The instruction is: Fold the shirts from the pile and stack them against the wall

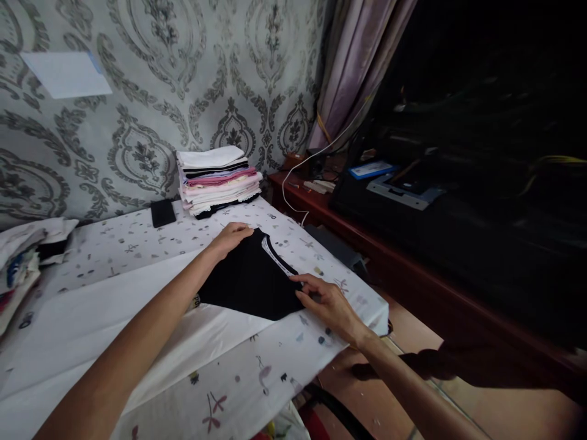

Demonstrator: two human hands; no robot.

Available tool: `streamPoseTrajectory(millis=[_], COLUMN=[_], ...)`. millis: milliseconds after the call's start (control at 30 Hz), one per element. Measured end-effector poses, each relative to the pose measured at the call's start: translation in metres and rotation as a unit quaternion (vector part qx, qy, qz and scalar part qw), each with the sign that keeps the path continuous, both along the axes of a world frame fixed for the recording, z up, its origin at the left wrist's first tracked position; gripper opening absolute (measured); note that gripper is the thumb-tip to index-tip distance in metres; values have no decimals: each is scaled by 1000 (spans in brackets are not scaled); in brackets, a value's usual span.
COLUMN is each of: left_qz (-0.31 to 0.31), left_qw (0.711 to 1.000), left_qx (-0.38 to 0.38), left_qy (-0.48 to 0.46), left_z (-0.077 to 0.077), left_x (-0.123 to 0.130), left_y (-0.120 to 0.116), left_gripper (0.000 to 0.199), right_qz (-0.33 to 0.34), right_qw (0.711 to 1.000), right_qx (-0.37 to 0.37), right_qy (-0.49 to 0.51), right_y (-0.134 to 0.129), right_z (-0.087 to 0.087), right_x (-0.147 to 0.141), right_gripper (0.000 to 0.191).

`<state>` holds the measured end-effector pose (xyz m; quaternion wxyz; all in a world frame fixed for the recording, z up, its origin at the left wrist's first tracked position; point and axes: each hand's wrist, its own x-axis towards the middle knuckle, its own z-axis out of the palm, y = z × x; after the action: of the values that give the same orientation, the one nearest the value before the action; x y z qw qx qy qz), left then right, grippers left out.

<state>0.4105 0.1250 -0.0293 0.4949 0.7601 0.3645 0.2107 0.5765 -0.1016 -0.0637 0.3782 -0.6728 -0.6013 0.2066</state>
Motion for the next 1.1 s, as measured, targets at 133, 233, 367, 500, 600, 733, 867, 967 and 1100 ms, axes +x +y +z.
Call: streamPoseTrajectory(millis=[133, 233, 367, 500, 600, 733, 867, 967, 1100], left_qz=[19, 59, 50, -91, -140, -144, -156, -131, -78], left_qw=[975, 965, 934, 909, 901, 909, 910, 910, 902], left_qx=[192, 218, 327, 368, 345, 301, 282, 287, 305], left_qy=[115, 133, 133, 173, 225, 248, 262, 268, 296], left_z=[-3, 1, 7, -2, -14, -23, -21, -23, -21], left_x=[-6, -24, -56, -75, -78, -82, -104, -141, -206], left_y=[5, 3, -24, -70, -92, -96, -97, -107, -123], left_gripper=[14, 11, 25, 35, 49, 62, 62, 60, 55], right_qz=[2, 1, 16, 141, 191, 153, 148, 148, 151], right_qw=[1000, 999, 984, 967, 961, 967, 957, 946, 935], right_qx=[-2, 22, 133, 139, 101, 47, 71, 90, 102], right_qy=[-15, -37, -115, -161, -172, -198, -239, -275, -303], right_y=[-2, -6, 5, 49, 86, 113, 120, 122, 122], right_z=[-3, -1, 15, 30, 17, -22, -46, -49, -47], right_x=[1, 2, -10, -42, -63, -67, -58, -56, -59], right_gripper=[30, 29, 24, 35, 46, 56, 56, 58, 58])
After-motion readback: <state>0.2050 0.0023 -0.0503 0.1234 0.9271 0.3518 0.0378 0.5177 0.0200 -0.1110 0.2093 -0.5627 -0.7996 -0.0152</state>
